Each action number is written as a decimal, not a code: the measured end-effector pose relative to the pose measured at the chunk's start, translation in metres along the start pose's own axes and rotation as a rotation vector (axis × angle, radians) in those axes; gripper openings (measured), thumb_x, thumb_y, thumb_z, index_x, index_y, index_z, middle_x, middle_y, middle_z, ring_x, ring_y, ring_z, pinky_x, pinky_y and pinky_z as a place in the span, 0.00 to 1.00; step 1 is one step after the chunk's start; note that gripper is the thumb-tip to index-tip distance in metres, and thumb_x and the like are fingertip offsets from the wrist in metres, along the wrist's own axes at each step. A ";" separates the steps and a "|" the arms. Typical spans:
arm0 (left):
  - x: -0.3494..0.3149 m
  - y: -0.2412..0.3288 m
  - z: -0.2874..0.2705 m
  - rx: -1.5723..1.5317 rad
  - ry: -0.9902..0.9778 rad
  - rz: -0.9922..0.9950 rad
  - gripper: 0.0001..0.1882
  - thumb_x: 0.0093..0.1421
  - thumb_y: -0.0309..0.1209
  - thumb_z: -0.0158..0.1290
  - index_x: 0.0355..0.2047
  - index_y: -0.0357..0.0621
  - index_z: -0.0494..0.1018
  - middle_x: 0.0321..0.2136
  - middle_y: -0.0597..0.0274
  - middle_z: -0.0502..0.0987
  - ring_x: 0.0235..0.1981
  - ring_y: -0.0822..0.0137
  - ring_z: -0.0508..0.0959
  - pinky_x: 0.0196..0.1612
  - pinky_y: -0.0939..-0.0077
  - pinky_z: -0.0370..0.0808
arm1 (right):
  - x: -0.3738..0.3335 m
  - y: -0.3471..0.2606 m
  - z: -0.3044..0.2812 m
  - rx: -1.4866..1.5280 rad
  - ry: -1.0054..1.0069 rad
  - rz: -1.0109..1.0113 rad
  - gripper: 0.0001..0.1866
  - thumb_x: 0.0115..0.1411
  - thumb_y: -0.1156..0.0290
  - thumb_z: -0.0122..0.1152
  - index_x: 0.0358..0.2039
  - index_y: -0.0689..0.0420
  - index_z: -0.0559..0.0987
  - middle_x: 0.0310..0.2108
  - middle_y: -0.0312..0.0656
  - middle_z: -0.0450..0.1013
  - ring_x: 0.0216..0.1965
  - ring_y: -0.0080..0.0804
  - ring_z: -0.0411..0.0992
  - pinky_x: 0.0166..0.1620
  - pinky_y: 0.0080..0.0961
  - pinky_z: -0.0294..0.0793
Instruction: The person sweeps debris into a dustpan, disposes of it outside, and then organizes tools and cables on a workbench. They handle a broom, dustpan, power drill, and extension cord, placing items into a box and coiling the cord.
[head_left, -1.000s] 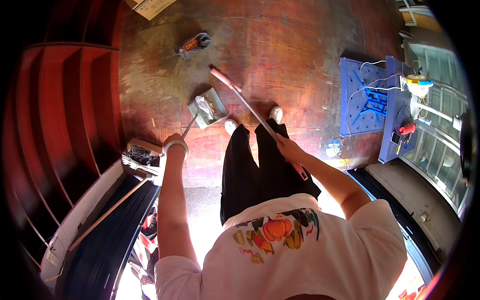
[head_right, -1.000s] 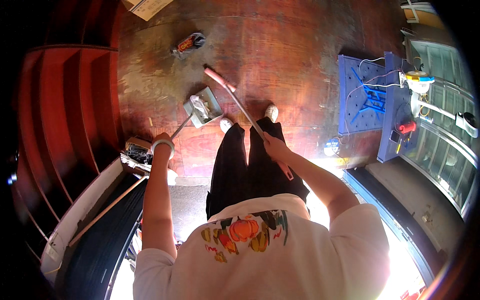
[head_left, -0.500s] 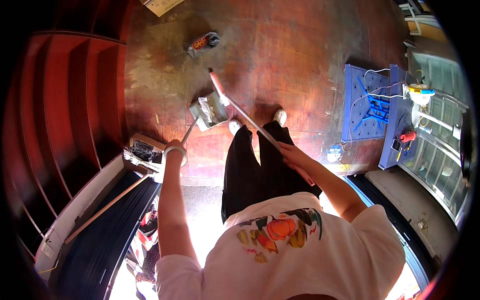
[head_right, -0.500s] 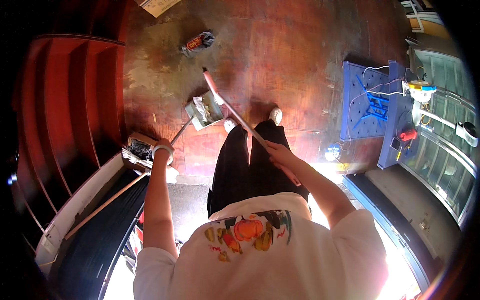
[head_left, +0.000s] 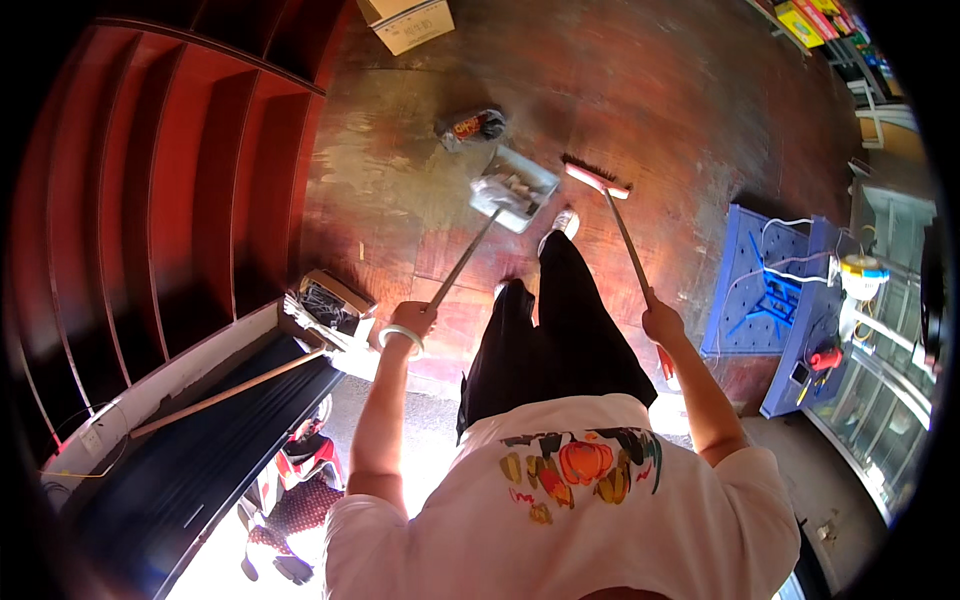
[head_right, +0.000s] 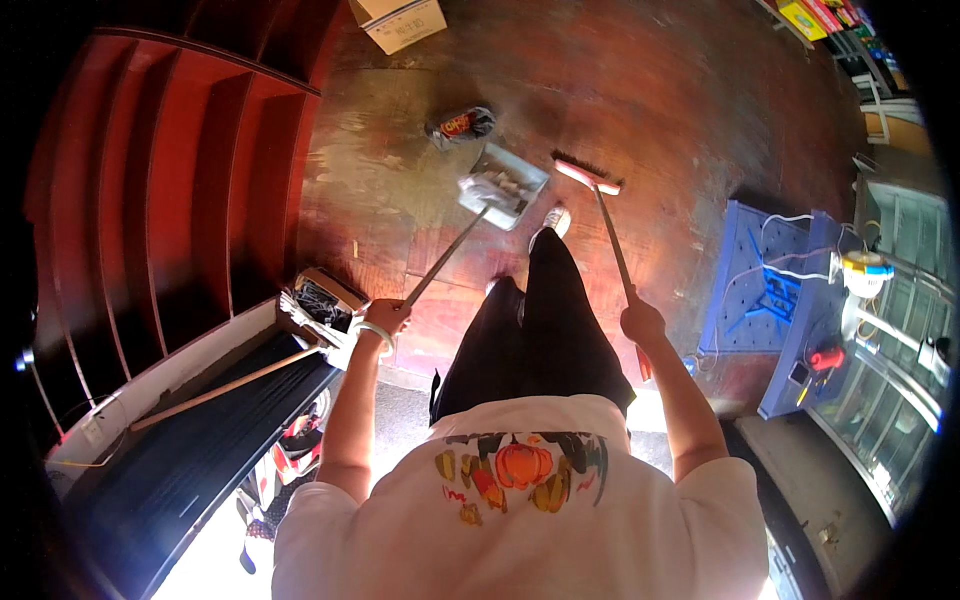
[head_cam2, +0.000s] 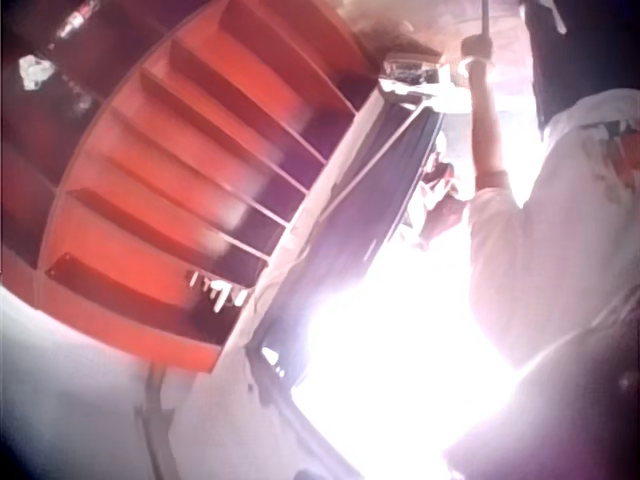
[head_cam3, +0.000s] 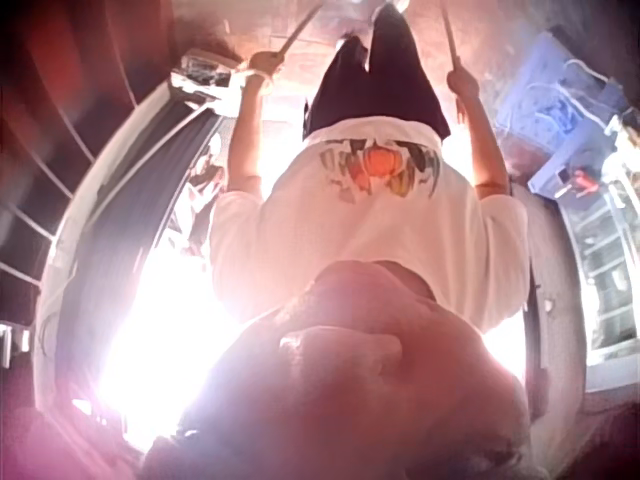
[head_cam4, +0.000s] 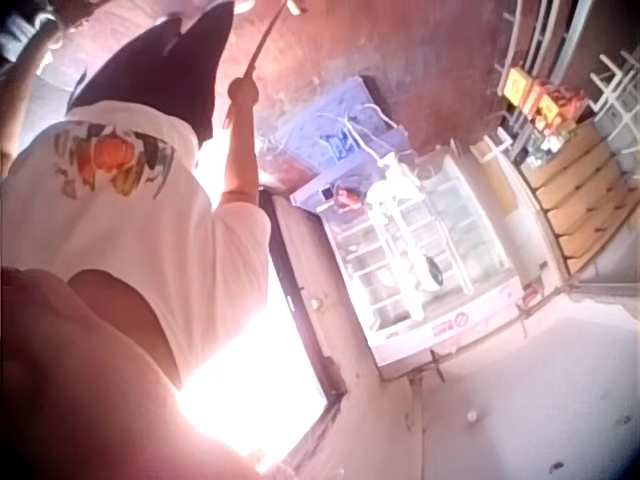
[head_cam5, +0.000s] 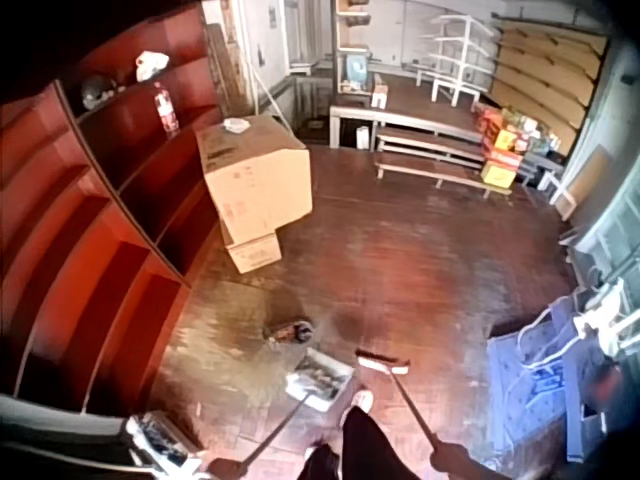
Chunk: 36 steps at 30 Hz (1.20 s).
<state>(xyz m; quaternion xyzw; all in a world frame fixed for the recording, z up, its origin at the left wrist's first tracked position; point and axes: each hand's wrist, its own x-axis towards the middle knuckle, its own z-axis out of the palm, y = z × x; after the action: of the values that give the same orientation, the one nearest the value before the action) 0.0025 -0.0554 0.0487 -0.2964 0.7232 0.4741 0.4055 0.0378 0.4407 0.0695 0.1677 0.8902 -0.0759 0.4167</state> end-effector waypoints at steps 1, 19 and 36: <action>0.004 0.015 0.009 -0.009 -0.007 0.016 0.10 0.56 0.31 0.53 0.26 0.36 0.76 0.16 0.66 0.73 0.16 0.77 0.71 0.18 0.82 0.67 | 0.017 0.002 -0.010 -0.036 -0.021 -0.001 0.32 0.56 0.69 0.40 0.63 0.48 0.54 0.36 0.53 0.75 0.36 0.51 0.74 0.41 0.44 0.73; 0.061 0.352 0.092 0.150 0.130 0.377 0.16 0.57 0.38 0.45 0.39 0.40 0.73 0.32 0.41 0.76 0.36 0.45 0.75 0.40 0.56 0.71 | 0.150 -0.133 -0.092 0.319 -0.194 -0.223 0.18 0.57 0.62 0.49 0.45 0.59 0.70 0.34 0.54 0.70 0.34 0.48 0.71 0.38 0.39 0.73; 0.121 0.348 0.093 -0.096 -0.317 0.304 0.20 0.63 0.44 0.44 0.43 0.39 0.69 0.24 0.55 0.75 0.23 0.65 0.76 0.29 0.70 0.71 | 0.267 -0.271 -0.169 2.242 -0.731 0.227 0.06 0.63 0.63 0.51 0.38 0.48 0.71 0.16 0.27 0.56 0.11 0.13 0.53 0.13 0.11 0.51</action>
<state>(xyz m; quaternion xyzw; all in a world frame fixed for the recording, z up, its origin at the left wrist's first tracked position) -0.3118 0.1552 0.0781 -0.1249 0.6634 0.6043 0.4233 -0.3408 0.2973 -0.0286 0.4860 0.1349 -0.8198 0.2712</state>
